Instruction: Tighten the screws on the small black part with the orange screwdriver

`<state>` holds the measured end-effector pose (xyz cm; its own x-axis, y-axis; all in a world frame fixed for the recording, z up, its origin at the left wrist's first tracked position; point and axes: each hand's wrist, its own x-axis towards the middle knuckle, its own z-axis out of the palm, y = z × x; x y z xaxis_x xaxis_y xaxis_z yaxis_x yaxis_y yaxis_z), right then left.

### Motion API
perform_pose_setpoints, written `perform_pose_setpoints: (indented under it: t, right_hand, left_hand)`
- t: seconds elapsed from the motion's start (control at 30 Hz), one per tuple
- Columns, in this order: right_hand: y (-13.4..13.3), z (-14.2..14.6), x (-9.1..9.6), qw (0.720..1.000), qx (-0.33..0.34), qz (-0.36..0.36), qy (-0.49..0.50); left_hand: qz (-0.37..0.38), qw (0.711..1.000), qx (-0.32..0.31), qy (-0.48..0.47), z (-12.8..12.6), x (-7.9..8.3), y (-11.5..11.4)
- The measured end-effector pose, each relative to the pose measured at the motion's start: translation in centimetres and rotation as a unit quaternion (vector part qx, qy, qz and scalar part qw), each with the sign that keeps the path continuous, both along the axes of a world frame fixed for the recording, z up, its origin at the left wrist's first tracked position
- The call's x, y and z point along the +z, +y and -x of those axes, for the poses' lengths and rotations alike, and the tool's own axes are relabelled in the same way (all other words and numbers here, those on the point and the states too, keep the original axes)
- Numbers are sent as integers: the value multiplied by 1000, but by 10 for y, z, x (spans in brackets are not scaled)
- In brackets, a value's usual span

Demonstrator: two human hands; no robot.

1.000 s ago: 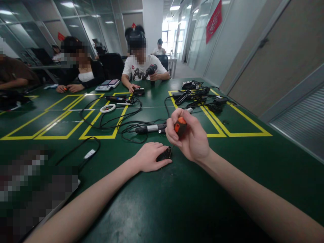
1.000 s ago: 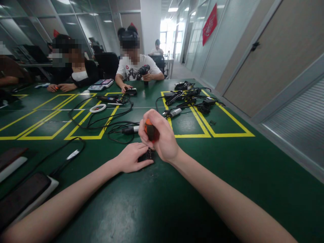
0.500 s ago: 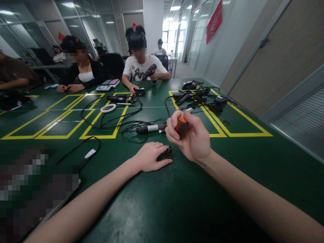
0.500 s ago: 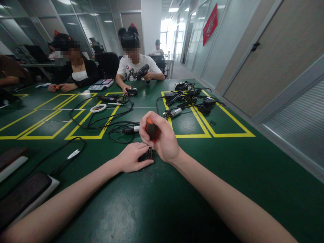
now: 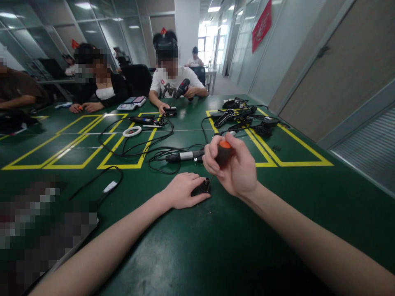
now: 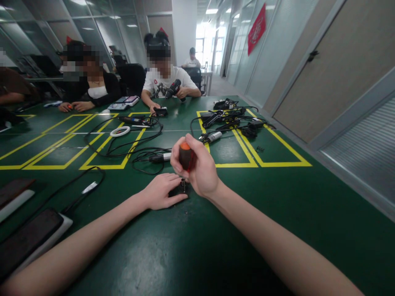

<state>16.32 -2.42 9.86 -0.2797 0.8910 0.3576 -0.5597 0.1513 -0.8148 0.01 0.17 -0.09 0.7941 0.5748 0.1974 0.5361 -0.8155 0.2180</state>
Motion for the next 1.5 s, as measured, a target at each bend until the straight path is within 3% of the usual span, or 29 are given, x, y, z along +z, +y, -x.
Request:
perform_pose_setpoints:
  t: [0.47, 1.5]
  right_hand:
    - [-2, -1, 0, 999, 43, -8, 15]
    - [-4, 1, 0, 999, 28, -9, 24]
  left_hand:
    - [10, 1000, 0, -4, 0, 2, -2]
    - [5, 1000, -3, -11, 1, 1, -1]
